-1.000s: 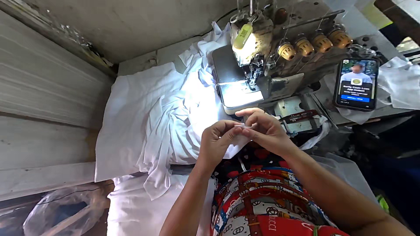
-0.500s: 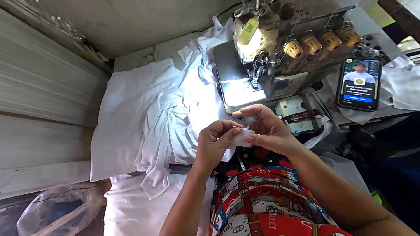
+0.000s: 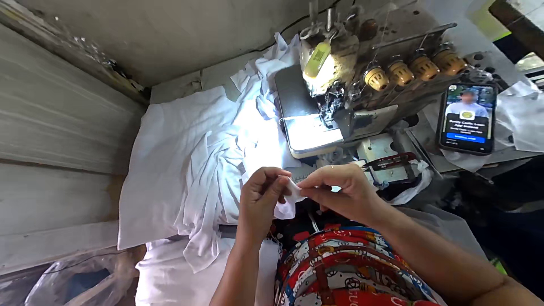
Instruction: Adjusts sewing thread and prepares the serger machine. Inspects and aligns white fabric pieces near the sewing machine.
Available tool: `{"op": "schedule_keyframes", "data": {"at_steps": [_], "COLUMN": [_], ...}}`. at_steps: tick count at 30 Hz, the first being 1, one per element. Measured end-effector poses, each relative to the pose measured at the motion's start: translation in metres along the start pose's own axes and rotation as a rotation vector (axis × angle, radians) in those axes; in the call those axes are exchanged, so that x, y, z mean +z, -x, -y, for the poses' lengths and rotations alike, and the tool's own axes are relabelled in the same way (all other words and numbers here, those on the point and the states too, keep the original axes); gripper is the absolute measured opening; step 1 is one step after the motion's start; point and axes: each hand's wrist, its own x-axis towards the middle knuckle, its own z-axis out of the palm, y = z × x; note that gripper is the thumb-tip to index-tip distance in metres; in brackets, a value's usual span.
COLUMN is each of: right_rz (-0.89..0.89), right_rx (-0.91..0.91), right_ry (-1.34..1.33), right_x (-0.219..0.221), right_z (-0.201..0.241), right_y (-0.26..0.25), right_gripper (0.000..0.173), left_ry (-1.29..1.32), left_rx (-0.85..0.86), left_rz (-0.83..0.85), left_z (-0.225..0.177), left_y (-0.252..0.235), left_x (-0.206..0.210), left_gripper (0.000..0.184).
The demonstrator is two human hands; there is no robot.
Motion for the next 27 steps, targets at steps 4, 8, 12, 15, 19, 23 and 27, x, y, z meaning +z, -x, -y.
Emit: {"op": "schedule_keyframes", "data": {"at_steps": [4,8,12,15,19,23,27], "right_rz": [-0.159,-0.378,-0.501,-0.496,-0.425,-0.362,-0.320], "right_rx": [-0.087,0.116,0.304,0.312,0.244,0.110,0.074], "right_ry": [-0.044,0.006,0.078,0.061,0.145,0.469,0.688], "right_x": [-0.006,-0.024,-0.038,-0.039,-0.042,-0.050,-0.055], "right_z": [0.010,-0.011,-0.036,-0.039,-0.040,-0.051,-0.054], "right_y": [-0.019,-0.014,0.011,0.019,0.018,0.013,0.006], "right_gripper": [0.011,0.016,0.011,0.008,0.012,0.024,0.028], "left_ry": [-0.399,-0.552,-0.672,-0.723,-0.795,-0.810,-0.798], "left_rx": [0.573,0.655,0.485,0.475,0.379,0.358,0.401], "left_rz": [-0.109,-0.014,0.062,0.003,0.081,0.160,0.196], "left_z": [-0.014,0.014,0.051,0.054,0.045,0.044,0.047], "left_y": [-0.039,-0.084,-0.093,-0.087,-0.072,-0.078,-0.097], "left_x": [0.017,0.048,0.075,0.082,0.076,0.067,0.058], "left_gripper": [0.009,0.009,0.008,0.007,0.017,0.020,0.013]}}
